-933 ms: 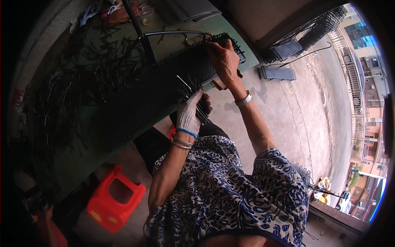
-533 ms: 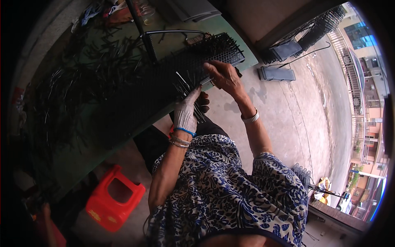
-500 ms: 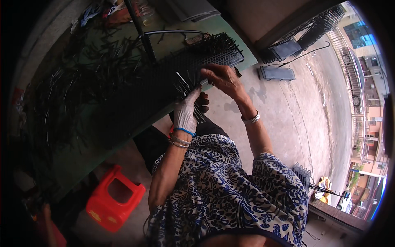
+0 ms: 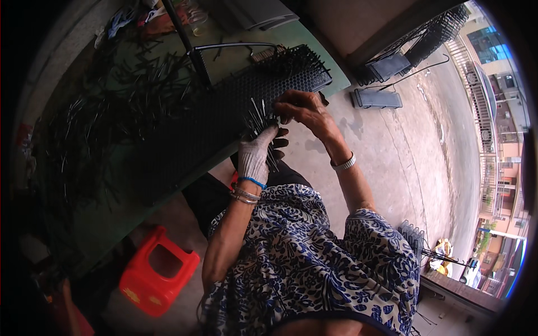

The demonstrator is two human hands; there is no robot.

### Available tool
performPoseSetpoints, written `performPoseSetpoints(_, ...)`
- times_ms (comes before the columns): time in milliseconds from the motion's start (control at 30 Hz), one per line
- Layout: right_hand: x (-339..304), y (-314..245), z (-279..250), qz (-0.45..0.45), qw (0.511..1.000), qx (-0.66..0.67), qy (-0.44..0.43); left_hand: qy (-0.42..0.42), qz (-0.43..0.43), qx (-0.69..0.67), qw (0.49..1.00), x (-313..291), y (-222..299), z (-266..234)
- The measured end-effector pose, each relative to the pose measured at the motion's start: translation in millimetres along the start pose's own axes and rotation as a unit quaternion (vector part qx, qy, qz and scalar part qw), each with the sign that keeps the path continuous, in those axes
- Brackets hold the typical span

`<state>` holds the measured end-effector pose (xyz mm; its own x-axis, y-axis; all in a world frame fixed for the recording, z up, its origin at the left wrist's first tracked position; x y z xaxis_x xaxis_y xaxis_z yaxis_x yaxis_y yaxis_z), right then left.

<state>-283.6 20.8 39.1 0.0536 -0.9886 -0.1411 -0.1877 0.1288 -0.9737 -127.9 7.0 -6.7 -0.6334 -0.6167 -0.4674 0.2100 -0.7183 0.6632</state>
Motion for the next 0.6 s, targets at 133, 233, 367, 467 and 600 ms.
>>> performPoseSetpoints(133,2,2,-15,-0.014,0.994,-0.043,0.103,-0.007,0.009,-0.064,0.998,-2,2,2)
performPoseSetpoints(233,12,-1,-21,-0.082,0.943,-0.147,0.288,0.034,-0.017,-0.1,0.994,2,1,-1)
performPoseSetpoints(367,33,19,-27,-0.164,0.878,-0.257,0.368,0.013,-0.02,-0.144,0.989,14,-14,-9)
performPoseSetpoints(467,37,26,-29,-0.14,0.857,-0.327,0.374,0.002,-0.032,-0.172,0.984,17,-16,-8)
performPoseSetpoints(600,39,24,-29,-0.155,0.873,-0.284,0.365,0.005,-0.036,-0.172,0.984,16,-15,-12)
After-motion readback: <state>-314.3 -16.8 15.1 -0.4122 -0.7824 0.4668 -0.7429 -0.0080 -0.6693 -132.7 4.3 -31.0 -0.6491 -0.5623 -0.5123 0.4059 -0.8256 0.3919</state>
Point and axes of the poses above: each hand's wrist, its own x-axis towards the middle knuckle, its own z-axis out of the palm, y = z × x, the point moved 1 cm from there along x, towards the middle knuckle, and after that the axes turned 12 degrees about -y, right-handed, at the moved point
